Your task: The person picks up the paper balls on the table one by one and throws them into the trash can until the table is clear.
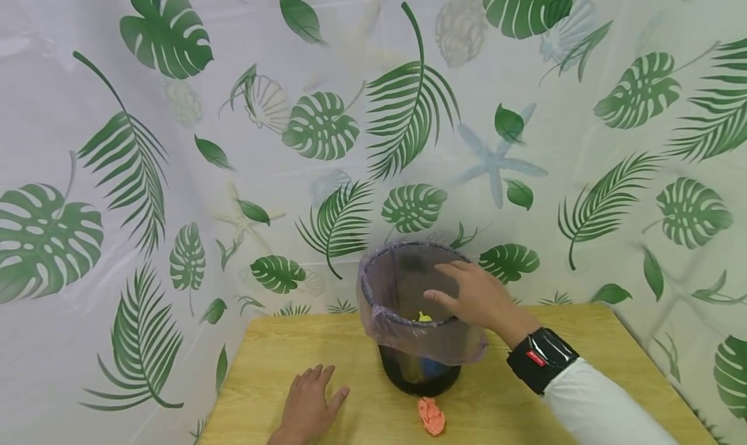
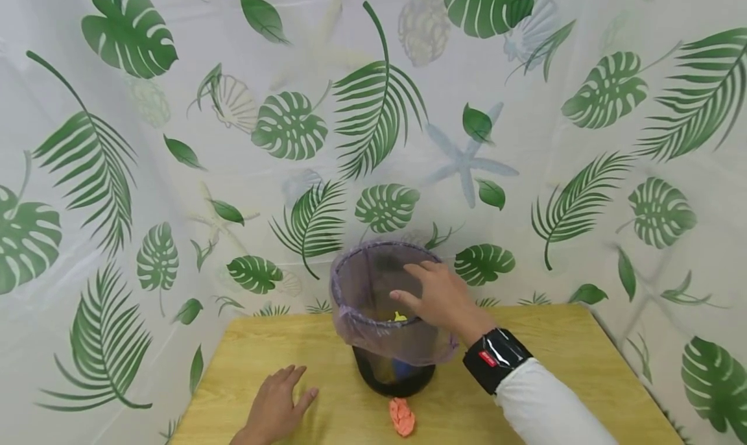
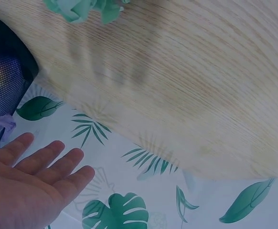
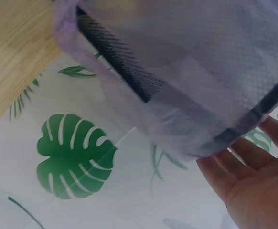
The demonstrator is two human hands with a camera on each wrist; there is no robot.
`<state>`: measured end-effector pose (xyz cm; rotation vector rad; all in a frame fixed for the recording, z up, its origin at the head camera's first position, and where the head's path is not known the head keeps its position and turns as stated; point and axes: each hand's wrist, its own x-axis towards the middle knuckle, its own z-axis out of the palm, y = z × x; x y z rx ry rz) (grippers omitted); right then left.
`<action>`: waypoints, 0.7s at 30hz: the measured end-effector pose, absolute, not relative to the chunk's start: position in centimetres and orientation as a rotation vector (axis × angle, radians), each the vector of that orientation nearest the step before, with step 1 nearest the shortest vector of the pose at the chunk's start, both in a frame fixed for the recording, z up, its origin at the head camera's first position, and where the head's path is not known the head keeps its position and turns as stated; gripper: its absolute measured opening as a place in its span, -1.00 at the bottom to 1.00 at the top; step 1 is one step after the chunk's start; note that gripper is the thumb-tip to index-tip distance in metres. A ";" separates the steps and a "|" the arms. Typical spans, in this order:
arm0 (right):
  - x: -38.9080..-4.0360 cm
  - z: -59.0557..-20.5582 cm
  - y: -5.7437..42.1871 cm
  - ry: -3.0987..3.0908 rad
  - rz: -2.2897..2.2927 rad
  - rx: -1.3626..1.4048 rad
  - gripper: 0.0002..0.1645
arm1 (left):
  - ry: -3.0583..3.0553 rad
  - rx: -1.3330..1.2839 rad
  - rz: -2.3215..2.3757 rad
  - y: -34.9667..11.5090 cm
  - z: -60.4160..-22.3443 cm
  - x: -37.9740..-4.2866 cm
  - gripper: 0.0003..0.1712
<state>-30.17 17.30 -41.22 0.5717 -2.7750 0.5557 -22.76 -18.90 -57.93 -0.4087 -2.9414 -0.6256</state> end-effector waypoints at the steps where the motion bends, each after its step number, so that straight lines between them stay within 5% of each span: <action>1: -30.1 -41.3 17.6 -2.758 0.552 0.564 -0.16 | -2.939 -0.406 -0.629 -18.9 -57.9 -22.8 -0.31; 21: -24.6 -47.6 25.1 -2.585 0.558 0.432 -0.15 | -2.973 -0.405 -0.638 -19.5 -58.2 -22.4 -0.23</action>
